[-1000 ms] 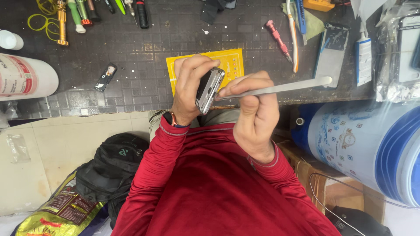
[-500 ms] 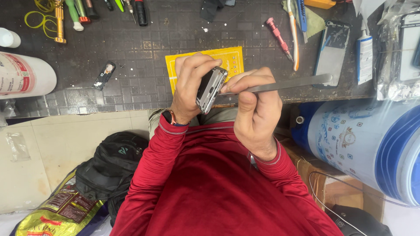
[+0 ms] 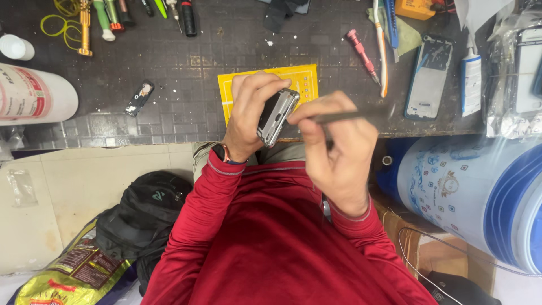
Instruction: The person sits on the floor and uses a metal tool to scrape residue from the edges of a disassembled smartphone. They then apply liquid from a white bottle onto a toothbrush and scrub the phone's internal components and a small black part. The person continues to scrape and clean the device edges before placing the phone down.
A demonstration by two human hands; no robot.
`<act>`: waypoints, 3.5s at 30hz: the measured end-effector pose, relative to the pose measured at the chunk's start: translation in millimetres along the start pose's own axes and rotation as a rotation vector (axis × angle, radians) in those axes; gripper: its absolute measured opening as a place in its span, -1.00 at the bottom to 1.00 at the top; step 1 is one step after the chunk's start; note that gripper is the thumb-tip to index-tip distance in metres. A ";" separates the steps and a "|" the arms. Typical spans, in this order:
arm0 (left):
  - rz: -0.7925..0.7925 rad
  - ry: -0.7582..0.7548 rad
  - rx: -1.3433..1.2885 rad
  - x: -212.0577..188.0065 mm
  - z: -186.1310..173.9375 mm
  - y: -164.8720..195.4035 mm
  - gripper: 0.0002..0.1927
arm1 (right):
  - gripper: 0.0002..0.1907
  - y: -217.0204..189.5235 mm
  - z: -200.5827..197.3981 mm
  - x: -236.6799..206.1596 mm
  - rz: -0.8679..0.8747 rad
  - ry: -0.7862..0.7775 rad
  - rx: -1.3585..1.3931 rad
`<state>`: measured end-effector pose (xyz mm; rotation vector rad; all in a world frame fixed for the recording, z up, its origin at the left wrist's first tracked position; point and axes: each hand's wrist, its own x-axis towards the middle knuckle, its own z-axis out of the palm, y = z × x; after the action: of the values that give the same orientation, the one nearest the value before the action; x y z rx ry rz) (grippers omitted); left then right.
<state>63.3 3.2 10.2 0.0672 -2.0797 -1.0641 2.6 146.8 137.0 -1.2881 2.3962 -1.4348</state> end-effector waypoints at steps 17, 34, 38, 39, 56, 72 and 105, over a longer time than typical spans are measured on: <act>0.016 -0.001 0.004 -1.0 -0.3 -3.1 -0.45 | -0.64 23.7 9.8 -0.8 0.360 -0.037 0.739; 0.002 0.022 0.012 -2.4 1.4 -3.4 -0.56 | -0.64 25.4 27.2 -20.5 0.055 0.164 0.447; 0.001 0.025 0.008 -2.3 1.5 -2.7 -0.56 | -0.66 20.5 25.8 -19.0 0.008 0.180 0.355; 0.003 0.027 0.008 -2.2 1.6 -3.0 -0.57 | -0.66 19.7 25.0 -18.3 -0.012 0.181 0.322; -0.008 0.025 0.004 -3.5 1.7 -3.9 -0.56 | -0.68 21.7 21.4 -14.1 -0.050 0.161 0.250; 0.020 0.020 0.011 -2.4 2.3 -3.0 -0.53 | -0.73 8.1 2.0 -0.2 0.081 -0.018 0.114; -0.013 0.059 -0.021 -0.9 0.0 -2.3 -0.50 | -0.84 67.8 24.9 -9.2 0.158 0.212 0.105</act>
<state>63.3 2.0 8.0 0.1003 -2.0170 -1.0795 -22.6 150.3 68.7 -0.9431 2.4461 -1.6986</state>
